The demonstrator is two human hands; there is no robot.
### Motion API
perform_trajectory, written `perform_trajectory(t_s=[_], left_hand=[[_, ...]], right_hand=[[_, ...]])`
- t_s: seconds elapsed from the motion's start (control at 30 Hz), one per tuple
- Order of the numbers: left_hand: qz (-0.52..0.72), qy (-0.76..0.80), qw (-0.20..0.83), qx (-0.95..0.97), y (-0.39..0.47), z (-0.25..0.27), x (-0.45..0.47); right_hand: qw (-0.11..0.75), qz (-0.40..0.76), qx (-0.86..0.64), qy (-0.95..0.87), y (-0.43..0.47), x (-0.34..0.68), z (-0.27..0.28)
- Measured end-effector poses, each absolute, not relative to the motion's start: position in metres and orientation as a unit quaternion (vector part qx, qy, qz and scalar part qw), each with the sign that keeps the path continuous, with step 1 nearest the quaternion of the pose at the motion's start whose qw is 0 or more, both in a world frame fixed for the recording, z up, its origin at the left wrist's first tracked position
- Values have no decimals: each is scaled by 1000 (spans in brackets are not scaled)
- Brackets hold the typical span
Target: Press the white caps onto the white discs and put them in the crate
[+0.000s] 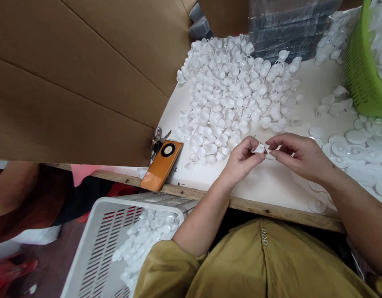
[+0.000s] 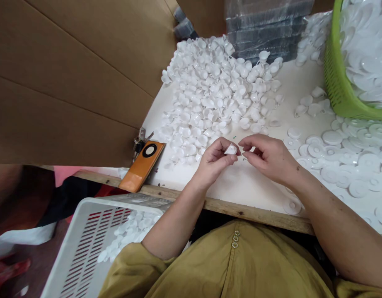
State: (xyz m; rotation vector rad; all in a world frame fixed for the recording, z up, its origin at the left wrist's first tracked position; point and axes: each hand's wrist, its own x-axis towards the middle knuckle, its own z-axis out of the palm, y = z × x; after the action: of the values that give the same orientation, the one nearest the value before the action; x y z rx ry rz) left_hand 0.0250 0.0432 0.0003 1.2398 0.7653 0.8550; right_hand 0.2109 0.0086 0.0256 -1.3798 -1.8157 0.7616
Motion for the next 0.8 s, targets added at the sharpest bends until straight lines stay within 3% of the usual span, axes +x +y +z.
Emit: perform_trajectory(t_s=[0.23,0.5,0.8], left_hand=[[487,409,553,538,48,-3,27],[407,318,683,517,42,2,31],[437,332,671,499,44,3,31]], right_hand=[[349,265,-589,-680,15,220,18],[405,288,-485,-719,8,215,27],[416,181,-448,-770,3,205,19]])
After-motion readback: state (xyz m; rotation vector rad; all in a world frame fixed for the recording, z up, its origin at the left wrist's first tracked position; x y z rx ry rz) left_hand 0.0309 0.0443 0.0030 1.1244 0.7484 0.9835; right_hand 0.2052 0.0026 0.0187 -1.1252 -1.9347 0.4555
